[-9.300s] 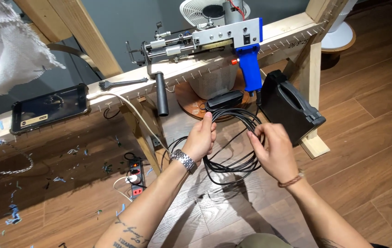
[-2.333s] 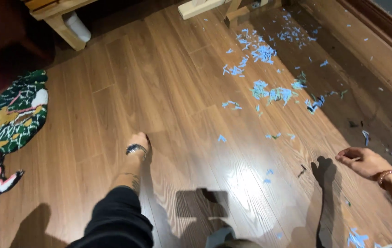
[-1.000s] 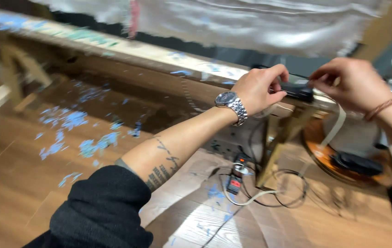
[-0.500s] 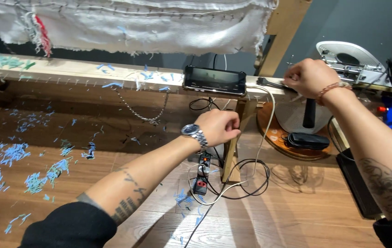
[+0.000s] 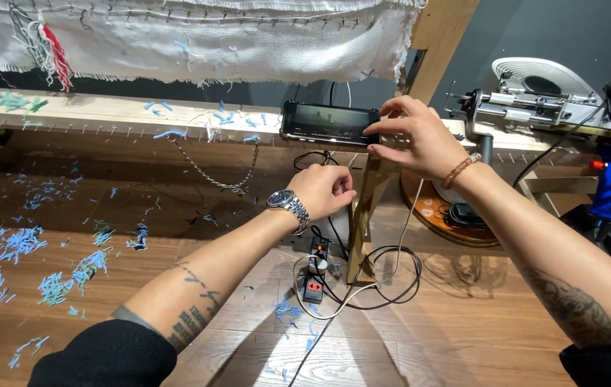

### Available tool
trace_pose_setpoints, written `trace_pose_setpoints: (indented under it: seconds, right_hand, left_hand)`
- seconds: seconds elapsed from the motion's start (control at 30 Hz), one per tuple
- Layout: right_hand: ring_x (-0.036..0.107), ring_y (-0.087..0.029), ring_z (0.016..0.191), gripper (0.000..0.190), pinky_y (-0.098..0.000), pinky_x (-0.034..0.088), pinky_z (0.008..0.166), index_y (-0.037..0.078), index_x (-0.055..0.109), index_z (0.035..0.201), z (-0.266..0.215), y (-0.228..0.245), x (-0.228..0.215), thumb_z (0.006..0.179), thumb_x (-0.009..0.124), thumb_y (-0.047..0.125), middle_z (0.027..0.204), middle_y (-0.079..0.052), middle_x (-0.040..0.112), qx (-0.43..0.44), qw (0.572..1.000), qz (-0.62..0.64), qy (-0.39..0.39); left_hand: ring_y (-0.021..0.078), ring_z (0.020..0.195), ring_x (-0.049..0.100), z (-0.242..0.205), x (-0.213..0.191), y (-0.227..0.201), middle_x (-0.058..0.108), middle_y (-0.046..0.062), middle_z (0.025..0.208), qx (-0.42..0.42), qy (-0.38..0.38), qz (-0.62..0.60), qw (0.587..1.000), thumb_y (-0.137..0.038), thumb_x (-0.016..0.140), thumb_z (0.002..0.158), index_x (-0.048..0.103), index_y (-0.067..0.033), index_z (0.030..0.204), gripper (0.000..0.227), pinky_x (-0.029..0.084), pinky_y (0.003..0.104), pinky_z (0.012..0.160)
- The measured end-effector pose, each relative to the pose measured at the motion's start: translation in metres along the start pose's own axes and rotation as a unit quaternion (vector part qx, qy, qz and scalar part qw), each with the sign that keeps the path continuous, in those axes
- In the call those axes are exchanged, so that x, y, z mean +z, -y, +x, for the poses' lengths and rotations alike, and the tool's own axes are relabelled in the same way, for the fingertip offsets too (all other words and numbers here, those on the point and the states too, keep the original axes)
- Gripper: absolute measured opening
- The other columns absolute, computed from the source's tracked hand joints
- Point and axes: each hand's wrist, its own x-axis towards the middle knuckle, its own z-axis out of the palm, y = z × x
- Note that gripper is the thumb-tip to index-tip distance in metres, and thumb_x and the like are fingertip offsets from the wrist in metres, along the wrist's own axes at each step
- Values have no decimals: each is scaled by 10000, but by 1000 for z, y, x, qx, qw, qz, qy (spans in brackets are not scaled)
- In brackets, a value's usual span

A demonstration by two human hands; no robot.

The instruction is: Inspecting a tufting gun and coiling its power cable in a workshop environment.

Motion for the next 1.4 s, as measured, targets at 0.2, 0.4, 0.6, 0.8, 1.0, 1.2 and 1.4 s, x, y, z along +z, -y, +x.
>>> trace_pose_setpoints:
  seconds: [0.2,0.4,0.6,0.8,1.0,1.2,1.4]
  right_hand:
    - [628,-351,1183,258,-485,469,944,205,802,1182,-1,-6,8,937,790,285,1263,-127,614,-1,1000,25,5]
    - [647,-367,1162,300,-498,498,956,167,795,1197,-2,5,3,912,820,255,1262,-152,619,-4,999,43,-8]
    - [646,-374,1161,288,-478,524,985,115,775,1210,1,22,15,939,802,210,1226,-146,611,-23,994,75,-70]
    - [655,-314,1141,238,-417,528,1007,168,781,1173,21,40,42,947,781,243,1150,-73,625,-93,986,81,-112]
    - [692,-303,819,161,-441,560,787,137,784,1064,44,111,43,915,764,195,816,-98,654,-20,981,191,-20]
    - [765,-230,823,320,-337,652,603,60,673,1335,45,162,140,1061,540,159,1159,-115,744,425,742,501,134]
    - [581,-358,1317,804,-500,535,1089,173,83,1692,79,190,159,1011,484,26,1621,-138,170,538,536,649,50]
  left_hand:
    - [291,858,770,-7,-2,3,761,-62,756,-6,3,1,1000,-391,678,847,701,-247,925,166,603,448,784]
    - [274,836,772,-15,-4,8,757,-71,738,-14,8,-2,1000,-372,675,861,706,-242,914,144,598,431,780]
    - [278,828,771,-30,-12,11,758,-59,741,-36,7,-3,999,-367,664,882,705,-223,916,154,597,428,775]
    - [297,835,774,-58,-36,23,769,-40,753,-96,22,-14,995,-362,674,890,717,-204,892,163,596,432,767]
    - [282,914,774,-91,-90,39,779,-52,809,-230,20,-48,972,-394,670,883,740,-231,901,178,601,422,814]
    - [185,1002,762,-106,-84,142,795,-136,907,-440,-98,-151,880,-406,704,862,760,-354,960,125,613,353,890]
    - [134,922,786,-117,-112,164,745,110,1262,-518,-198,-386,737,-324,716,960,323,-206,1623,780,656,270,852]
